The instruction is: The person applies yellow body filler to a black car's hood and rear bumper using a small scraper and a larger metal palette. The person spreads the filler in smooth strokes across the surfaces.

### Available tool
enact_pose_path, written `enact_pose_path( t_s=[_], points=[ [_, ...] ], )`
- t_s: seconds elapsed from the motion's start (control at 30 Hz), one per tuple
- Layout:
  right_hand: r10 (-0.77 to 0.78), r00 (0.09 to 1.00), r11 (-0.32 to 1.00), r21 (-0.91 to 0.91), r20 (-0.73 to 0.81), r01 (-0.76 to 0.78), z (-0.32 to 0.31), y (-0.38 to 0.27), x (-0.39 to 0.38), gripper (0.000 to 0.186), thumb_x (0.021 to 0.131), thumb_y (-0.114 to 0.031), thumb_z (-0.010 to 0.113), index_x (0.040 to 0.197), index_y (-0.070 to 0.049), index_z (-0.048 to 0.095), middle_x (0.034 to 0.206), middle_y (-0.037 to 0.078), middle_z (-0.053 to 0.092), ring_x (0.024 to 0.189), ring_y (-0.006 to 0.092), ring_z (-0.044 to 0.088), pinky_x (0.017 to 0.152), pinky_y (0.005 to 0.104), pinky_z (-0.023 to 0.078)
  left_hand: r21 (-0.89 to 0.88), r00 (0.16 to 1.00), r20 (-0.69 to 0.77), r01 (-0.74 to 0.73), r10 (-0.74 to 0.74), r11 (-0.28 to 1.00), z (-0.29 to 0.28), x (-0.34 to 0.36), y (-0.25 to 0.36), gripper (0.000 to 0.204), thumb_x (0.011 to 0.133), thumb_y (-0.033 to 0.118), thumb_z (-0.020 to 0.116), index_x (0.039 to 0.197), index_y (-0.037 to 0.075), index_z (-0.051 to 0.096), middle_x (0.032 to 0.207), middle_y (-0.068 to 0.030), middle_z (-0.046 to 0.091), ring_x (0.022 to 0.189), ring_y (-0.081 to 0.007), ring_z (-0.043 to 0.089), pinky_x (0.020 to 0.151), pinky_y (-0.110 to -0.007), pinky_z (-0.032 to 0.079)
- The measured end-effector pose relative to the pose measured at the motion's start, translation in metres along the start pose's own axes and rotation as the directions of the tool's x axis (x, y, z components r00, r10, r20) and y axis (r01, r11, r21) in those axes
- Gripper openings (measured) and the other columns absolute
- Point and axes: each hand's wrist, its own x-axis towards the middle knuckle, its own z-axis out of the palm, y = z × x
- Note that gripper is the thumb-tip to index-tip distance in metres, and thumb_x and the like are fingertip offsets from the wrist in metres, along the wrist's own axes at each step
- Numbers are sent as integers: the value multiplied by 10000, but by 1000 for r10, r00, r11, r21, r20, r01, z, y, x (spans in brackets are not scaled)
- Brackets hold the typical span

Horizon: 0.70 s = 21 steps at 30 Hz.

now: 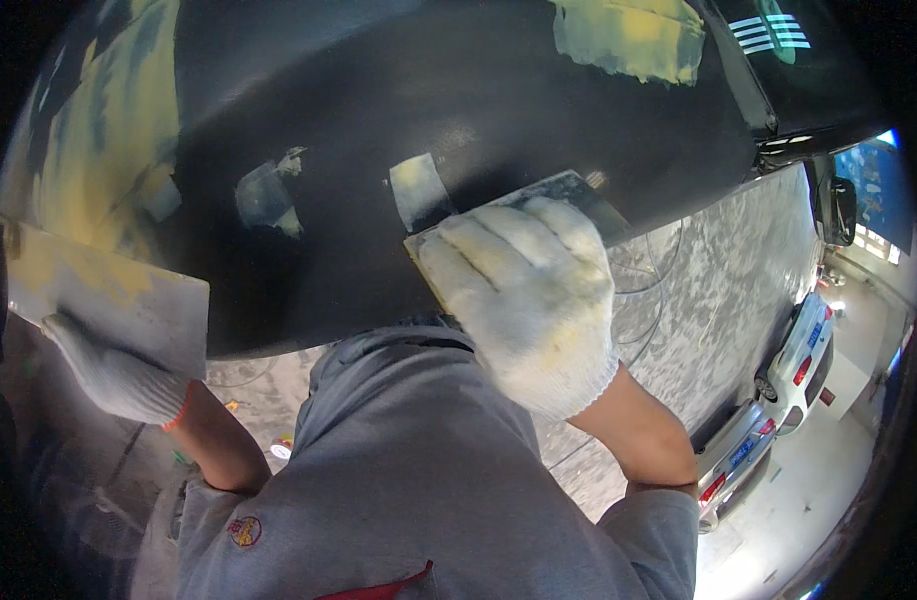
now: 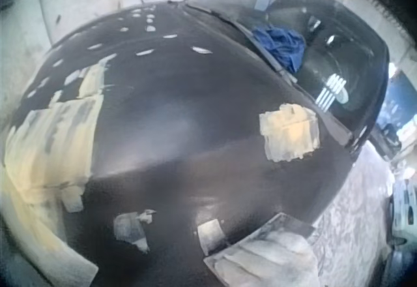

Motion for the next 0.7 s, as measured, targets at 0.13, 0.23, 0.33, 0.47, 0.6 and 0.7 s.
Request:
enact_pose_path(
  t_s=[0.13, 0.23, 0.33, 0.47, 0.6, 0.7],
  points=[
    [-11, 992, 999, -53, -126, 5, 3, 4, 8, 439, 684, -62, 765, 1121, -80, 810, 1226, 70, 769, 1179, 278, 700, 1013, 451, 510, 100, 993, -115, -18, 30, 995, -4, -2, -2, 521, 1169, 296, 498, 1608, 17, 477, 1596, -148, 543, 1387, -258, 592, 1224, -386, 475],
    [-26, 978, 999, -41, -205, 18, 19, 5, 21, 483, 676, -44, 739, 1152, -89, 811, 1249, 73, 776, 1205, 297, 703, 1031, 465, 514, 135, 991, -100, -70, 84, 988, -5, 0, -6, 514, 1169, 290, 497, 1600, 10, 486, 1587, -154, 549, 1381, -255, 595, 1221, -379, 477],
    [-5, 987, 1000, -27, -161, 0, 24, 0, 31, 499, 676, -39, 726, 1161, -111, 818, 1247, 50, 776, 1215, 284, 695, 1047, 463, 504, -25, 993, -114, 15, -18, 1000, -9, 6, -7, 510, 1170, 286, 493, 1597, 6, 490, 1580, -161, 554, 1375, -252, 598, 1212, -376, 486],
    [-13, 985, 999, -47, -173, 4, 29, 1, 42, 494, 675, -52, 731, 1157, -112, 818, 1232, 44, 774, 1202, 280, 696, 1046, 459, 497, -56, 993, -118, 17, -23, 998, -19, 10, -14, 510, 1168, 287, 509, 1588, -2, 502, 1563, -162, 570, 1349, -248, 612, 1184, -370, 510],
    [-24, 996, 1000, -10, -88, 23, 23, 0, 40, 505, 670, -68, 744, 1168, -110, 811, 1227, 46, 773, 1194, 280, 700, 1031, 459, 499, 174, 990, -83, -101, 117, 980, -17, 8, -10, 523, 1163, 296, 520, 1582, -17, 503, 1551, -162, 581, 1327, -246, 626, 1162, -369, 528],
    [-77, 996, 997, -8, -53, 77, 15, 4, 36, 474, 709, -105, 754, 1178, -119, 817, 1152, 24, 772, 1118, 239, 711, 967, 416, 526, 143, 985, -164, -32, 55, 989, -4, 4, -6, 535, 1163, 313, 521, 1581, -20, 504, 1540, -154, 590, 1303, -239, 639, 1143, -365, 542]
  ],
)
